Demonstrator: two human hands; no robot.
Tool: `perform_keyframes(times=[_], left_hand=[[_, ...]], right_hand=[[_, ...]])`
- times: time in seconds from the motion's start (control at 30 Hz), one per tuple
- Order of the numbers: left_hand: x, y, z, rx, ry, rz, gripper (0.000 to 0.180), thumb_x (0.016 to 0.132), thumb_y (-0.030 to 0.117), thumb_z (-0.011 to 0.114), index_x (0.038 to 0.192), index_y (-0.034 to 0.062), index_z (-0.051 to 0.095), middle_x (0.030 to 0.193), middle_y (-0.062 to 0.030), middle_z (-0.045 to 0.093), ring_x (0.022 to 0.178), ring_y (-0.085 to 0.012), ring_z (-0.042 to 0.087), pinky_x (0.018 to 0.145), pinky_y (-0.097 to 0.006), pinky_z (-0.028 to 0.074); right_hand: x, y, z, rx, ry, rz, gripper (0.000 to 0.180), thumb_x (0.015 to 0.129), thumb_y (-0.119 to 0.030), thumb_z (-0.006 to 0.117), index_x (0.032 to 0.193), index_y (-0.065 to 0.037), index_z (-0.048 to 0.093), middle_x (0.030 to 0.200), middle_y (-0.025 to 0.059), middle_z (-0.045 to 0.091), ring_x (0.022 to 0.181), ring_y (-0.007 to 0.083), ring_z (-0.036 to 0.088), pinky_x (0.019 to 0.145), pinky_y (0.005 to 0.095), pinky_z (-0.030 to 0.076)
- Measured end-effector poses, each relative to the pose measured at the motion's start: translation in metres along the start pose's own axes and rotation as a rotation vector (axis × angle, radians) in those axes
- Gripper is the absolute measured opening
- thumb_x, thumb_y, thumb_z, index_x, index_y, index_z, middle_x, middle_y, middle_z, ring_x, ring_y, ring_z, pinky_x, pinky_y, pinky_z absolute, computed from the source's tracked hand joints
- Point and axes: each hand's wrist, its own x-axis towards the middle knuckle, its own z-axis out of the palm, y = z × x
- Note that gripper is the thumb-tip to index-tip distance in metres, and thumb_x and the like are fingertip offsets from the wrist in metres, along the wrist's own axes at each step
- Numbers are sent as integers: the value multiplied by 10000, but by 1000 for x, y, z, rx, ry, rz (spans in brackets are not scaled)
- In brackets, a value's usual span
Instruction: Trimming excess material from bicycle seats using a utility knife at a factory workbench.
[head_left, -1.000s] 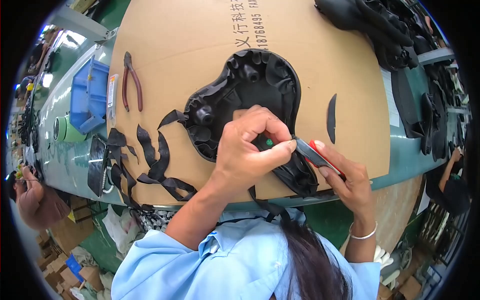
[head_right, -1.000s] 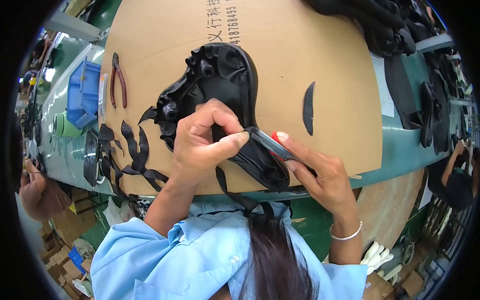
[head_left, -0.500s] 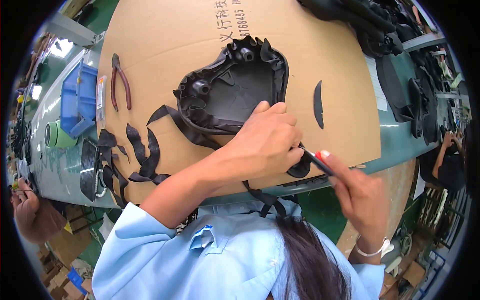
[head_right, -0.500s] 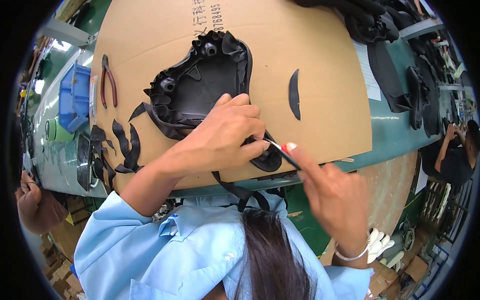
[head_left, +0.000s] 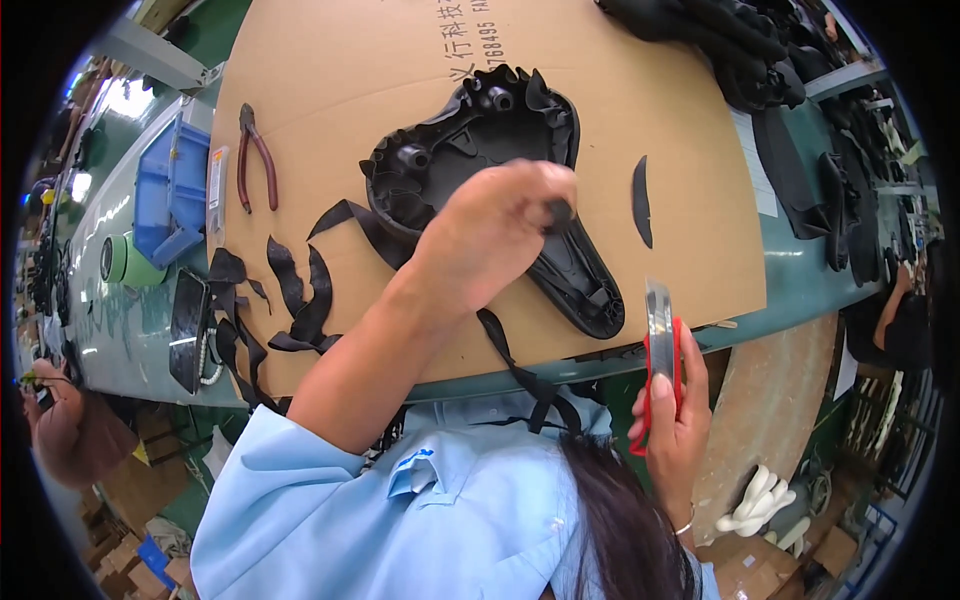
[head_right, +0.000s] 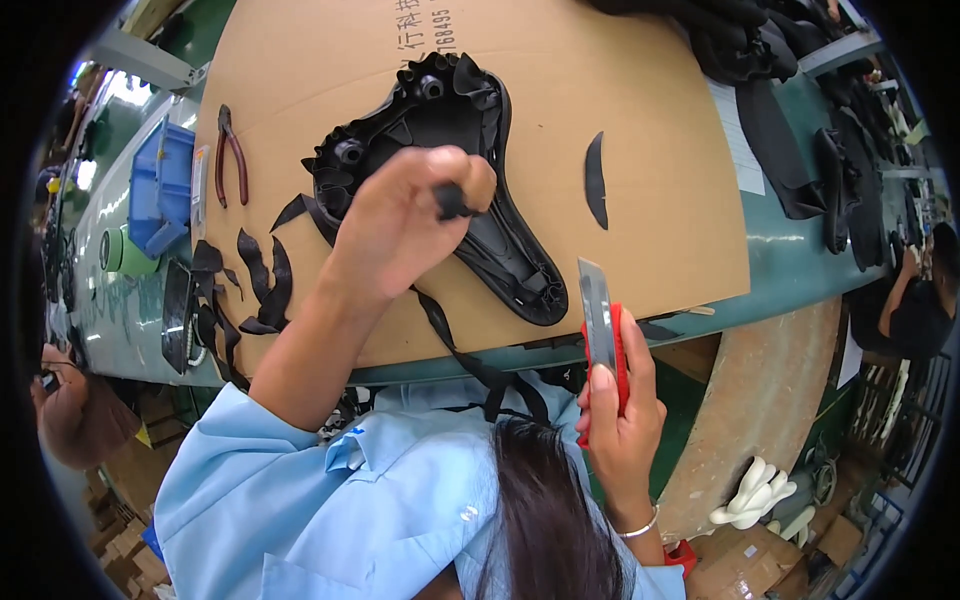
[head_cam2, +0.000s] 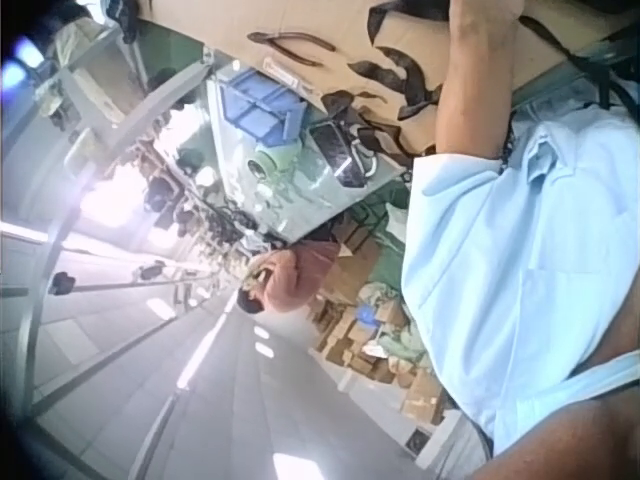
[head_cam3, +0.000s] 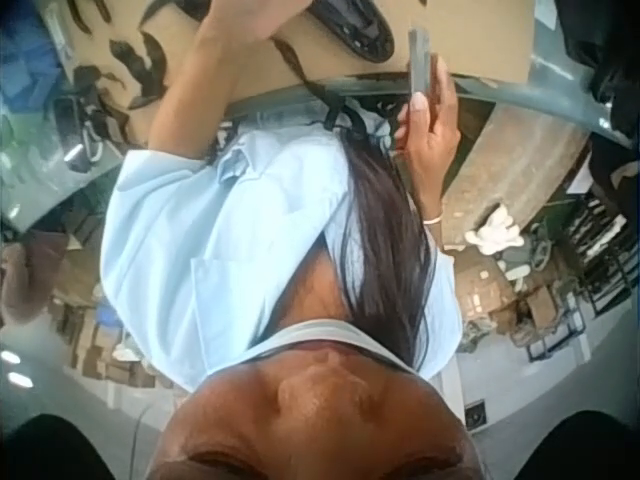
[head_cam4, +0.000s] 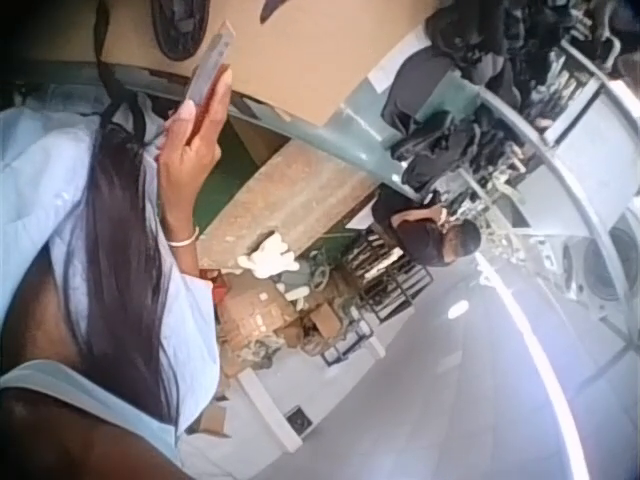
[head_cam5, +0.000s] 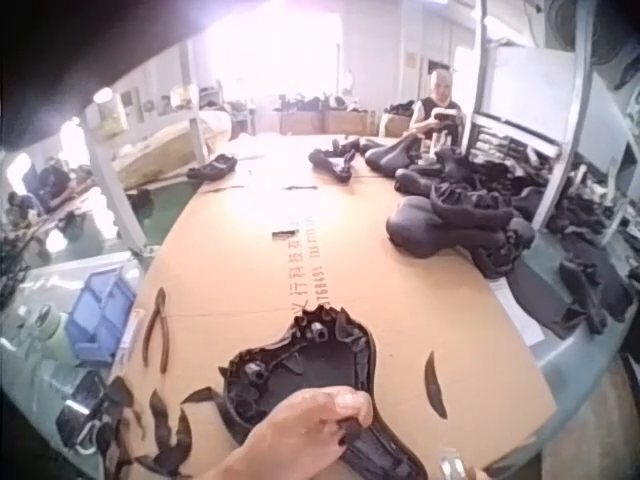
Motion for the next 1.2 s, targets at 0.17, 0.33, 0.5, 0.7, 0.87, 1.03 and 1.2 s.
perform_keyframes(times=[0.17,0.33,0.5,0.7,0.87,1.03,1.2], left_hand=[[-14,6,-1,99,-232,41,228,896,182,552,816,-23,612,836,-80,599,783,-177,548,722,-308,453],[-30,42,13,1671,-365,724,175,712,190,726,824,61,686,710,-51,576,690,-235,581,654,-347,494],[-15,52,-25,1612,-340,440,146,766,147,688,842,24,670,752,-70,588,721,-264,587,648,-366,479],[-11,50,-21,1715,-292,414,130,799,145,654,825,18,665,767,-90,603,736,-278,595,642,-373,480],[-10,48,-23,1676,-269,391,121,803,138,624,781,22,651,756,-103,600,744,-300,600,655,-395,480],[-15,47,-22,1643,-203,408,149,802,159,607,745,32,659,755,-117,613,755,-323,611,660,-413,487],[-25,20,4,1638,-16,336,103,760,125,668,755,24,647,730,-103,609,679,-283,613,606,-377,480]], right_hand=[[-1,16,16,-111,-139,-112,470,960,-134,476,1426,-156,416,800,42,617,536,60,484,466,202,406],[10,8,-3,16,29,-24,499,974,-156,463,1451,-87,334,829,46,599,601,47,495,482,172,420],[39,7,5,-304,-91,-589,454,931,-23,521,1378,-40,446,1050,120,653,678,116,573,574,222,486],[55,-19,13,-718,-231,-860,574,773,78,633,1306,-124,566,800,104,607,626,200,562,574,287,467],[59,-34,18,-975,-227,-915,656,720,23,629,1318,-241,571,629,45,416,531,182,458,470,321,383],[53,-56,-18,-1164,-298,-848,657,725,11,622,1320,-262,565,635,43,435,538,193,486,486,331,398],[69,-39,-31,-449,-168,-715,479,899,-9,557,1363,-108,495,828,52,605,620,116,514,566,276,449]])
